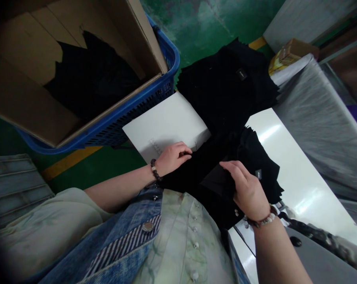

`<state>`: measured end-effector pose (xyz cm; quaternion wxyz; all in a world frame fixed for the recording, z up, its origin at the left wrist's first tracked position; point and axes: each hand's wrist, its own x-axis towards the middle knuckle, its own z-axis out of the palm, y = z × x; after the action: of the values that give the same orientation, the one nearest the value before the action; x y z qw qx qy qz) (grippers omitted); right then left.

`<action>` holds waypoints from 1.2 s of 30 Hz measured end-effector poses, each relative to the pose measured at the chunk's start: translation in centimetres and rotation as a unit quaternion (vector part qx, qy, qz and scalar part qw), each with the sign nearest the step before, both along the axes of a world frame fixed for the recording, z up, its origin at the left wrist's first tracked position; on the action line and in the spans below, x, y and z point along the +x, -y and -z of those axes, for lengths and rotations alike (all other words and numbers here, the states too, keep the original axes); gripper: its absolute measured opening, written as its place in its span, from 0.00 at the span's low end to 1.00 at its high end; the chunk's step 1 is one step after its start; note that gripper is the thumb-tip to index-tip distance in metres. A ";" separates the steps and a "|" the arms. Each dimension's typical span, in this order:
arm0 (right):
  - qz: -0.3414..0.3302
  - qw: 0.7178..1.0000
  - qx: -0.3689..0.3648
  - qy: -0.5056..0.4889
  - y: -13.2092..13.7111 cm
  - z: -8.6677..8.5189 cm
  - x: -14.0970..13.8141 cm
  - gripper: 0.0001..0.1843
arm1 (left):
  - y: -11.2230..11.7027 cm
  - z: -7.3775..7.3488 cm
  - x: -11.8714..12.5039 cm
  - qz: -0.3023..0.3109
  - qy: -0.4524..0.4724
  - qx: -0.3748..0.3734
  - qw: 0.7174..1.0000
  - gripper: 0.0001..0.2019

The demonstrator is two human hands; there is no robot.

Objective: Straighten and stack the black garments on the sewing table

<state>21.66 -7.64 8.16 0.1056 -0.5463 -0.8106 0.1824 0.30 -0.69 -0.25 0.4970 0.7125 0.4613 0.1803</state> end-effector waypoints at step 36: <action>-0.061 0.995 -0.072 -0.024 -1.0 -0.6 0.1 0.29 | 1.5 0.5 0.1 0.028 -0.030 0.051 0.998 0.09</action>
<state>21.73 -6.66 8.79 0.0744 -0.4976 -0.8243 0.2596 0.43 -2.22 -0.77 0.4507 0.7547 0.4462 0.1680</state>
